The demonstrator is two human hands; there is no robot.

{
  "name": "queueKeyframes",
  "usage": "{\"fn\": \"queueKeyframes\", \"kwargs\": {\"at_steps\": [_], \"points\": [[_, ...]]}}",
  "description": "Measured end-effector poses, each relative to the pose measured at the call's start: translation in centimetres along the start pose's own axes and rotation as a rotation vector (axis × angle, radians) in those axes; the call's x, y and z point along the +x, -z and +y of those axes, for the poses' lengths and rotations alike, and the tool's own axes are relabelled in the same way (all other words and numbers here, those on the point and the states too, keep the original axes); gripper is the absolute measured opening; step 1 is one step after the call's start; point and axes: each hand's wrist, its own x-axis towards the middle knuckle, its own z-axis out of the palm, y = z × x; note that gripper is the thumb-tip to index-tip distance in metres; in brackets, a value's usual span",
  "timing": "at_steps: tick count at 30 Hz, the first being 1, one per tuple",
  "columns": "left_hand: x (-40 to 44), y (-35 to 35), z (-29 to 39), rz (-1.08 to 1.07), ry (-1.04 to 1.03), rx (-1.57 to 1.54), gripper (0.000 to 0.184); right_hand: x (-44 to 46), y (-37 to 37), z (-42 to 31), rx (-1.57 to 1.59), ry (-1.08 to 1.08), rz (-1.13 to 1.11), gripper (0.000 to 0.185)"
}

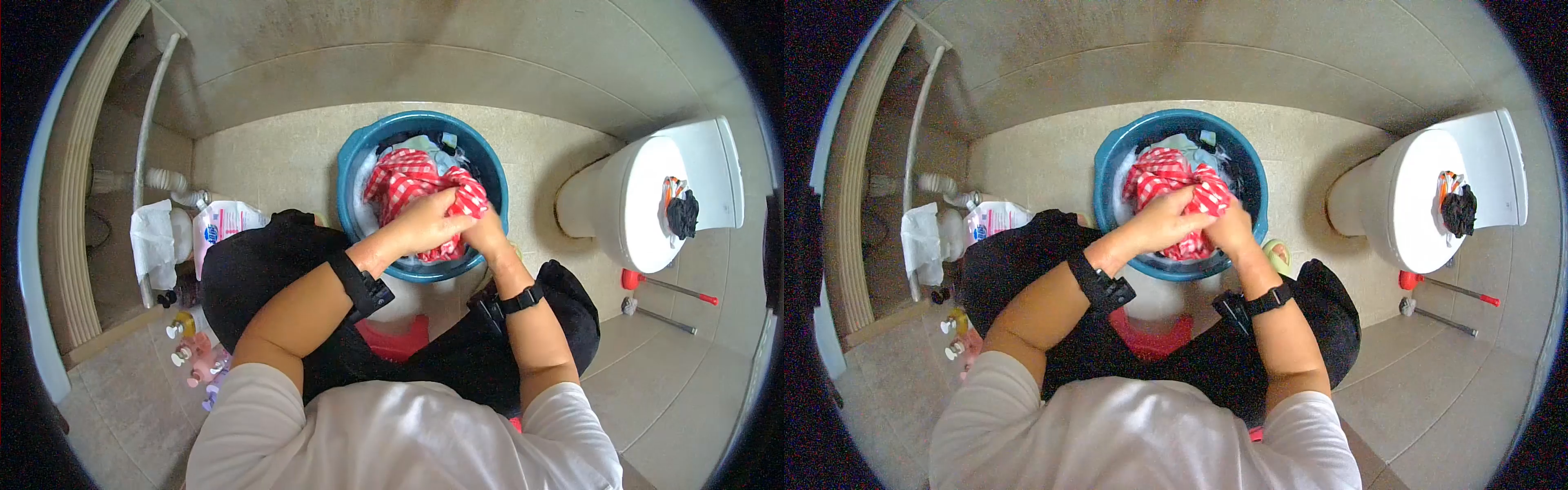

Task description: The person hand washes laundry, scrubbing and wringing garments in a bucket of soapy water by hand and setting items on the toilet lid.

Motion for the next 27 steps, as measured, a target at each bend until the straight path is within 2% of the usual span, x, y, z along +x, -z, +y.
{"fn": "queueKeyframes", "kwargs": {"at_steps": [1,2,3,4,5,6,7,8,10,11,12,13,14,15,16,18,19,20,22,23,26,27], "points": [[-0.2,-0.3,0.1,-0.053,-0.054,-0.029,0.039,-0.2,0.6,0.4,0.004,0.046,0.145,0.039],[-0.5,-0.8,0.2,-0.107,-0.108,-0.057,0.045,0.6,1.2,0.7,0.477,0.007,0.195,0.027],[-0.8,-1.2,0.2,-0.165,-0.126,-0.115,0.052,0.7,2.1,0.9,0.661,-0.012,0.150,0.020],[-1.0,-1.6,0.2,-0.129,-0.101,-0.097,0.055,0.5,3.3,-0.1,0.844,-0.033,0.104,0.014],[-0.7,-2.3,-1.4,-0.062,-0.087,-0.211,0.056,0.5,3.2,-1.6,1.309,-0.237,0.176,0.012],[-0.4,-2.2,-1.0,0.004,-0.076,-0.325,0.057,0.6,3.8,-2.1,1.446,-0.201,0.097,0.016],[-0.4,-1.2,-0.5,-0.012,0.197,-0.171,0.061,0.4,3.9,-2.6,1.547,-0.185,0.051,0.021],[-0.1,-0.7,-0.7,0.100,0.235,0.091,0.063,0.2,3.9,-3.2,1.646,-0.169,0.003,0.027],[0.3,-0.3,-2.1,0.280,0.104,0.242,0.068,0.2,3.3,-2.8,1.689,-0.230,-0.165,0.042],[0.4,-0.6,-2.7,0.390,0.035,0.358,0.058,-0.1,3.0,-2.6,1.652,-0.260,-0.248,0.044],[0.3,-0.4,-2.9,0.390,0.036,0.358,0.058,-0.6,2.7,-3.0,1.615,-0.292,-0.331,0.047],[0.3,-0.1,-3.0,0.366,-0.013,0.493,0.051,-0.8,2.5,-3.4,1.556,-0.210,-0.427,0.052],[0.3,0.2,-3.2,0.341,-0.064,0.628,0.043,-0.9,2.0,-3.9,1.443,-0.209,-0.391,0.054],[0.6,0.3,-3.5,0.341,-0.063,0.627,0.043,-1.0,2.1,-4.4,1.427,-0.235,-0.360,0.054],[1.1,0.4,-3.9,0.317,-0.014,0.358,0.034,-1.0,2.3,-4.8,1.410,-0.259,-0.328,0.055],[2.1,1.1,-4.7,0.256,0.085,-0.179,0.022,-0.9,3.1,-5.9,1.182,-0.331,-0.201,0.050],[2.2,2.2,-3.4,0.223,0.188,-0.608,0.020,0.1,3.7,-4.5,1.072,-0.368,-0.280,0.043],[2.1,3.3,-2.1,0.261,0.289,-1.034,0.023,0.4,4.0,-3.3,0.926,-0.359,-0.128,0.032],[1.5,5.3,1.8,0.130,0.236,-1.371,0.031,1.0,4.7,-2.5,0.740,-0.190,0.066,0.021],[1.3,5.9,2.1,0.115,0.180,-1.423,0.035,0.8,5.8,-3.7,0.663,-0.197,0.200,0.016],[1.1,7.6,1.8,0.118,0.048,-1.436,0.039,0.8,8.8,-2.9,0.637,-0.234,0.363,0.028],[0.9,7.6,2.2,0.103,0.048,-1.445,0.037,0.6,9.1,-3.5,0.637,-0.192,0.292,0.041]]}}
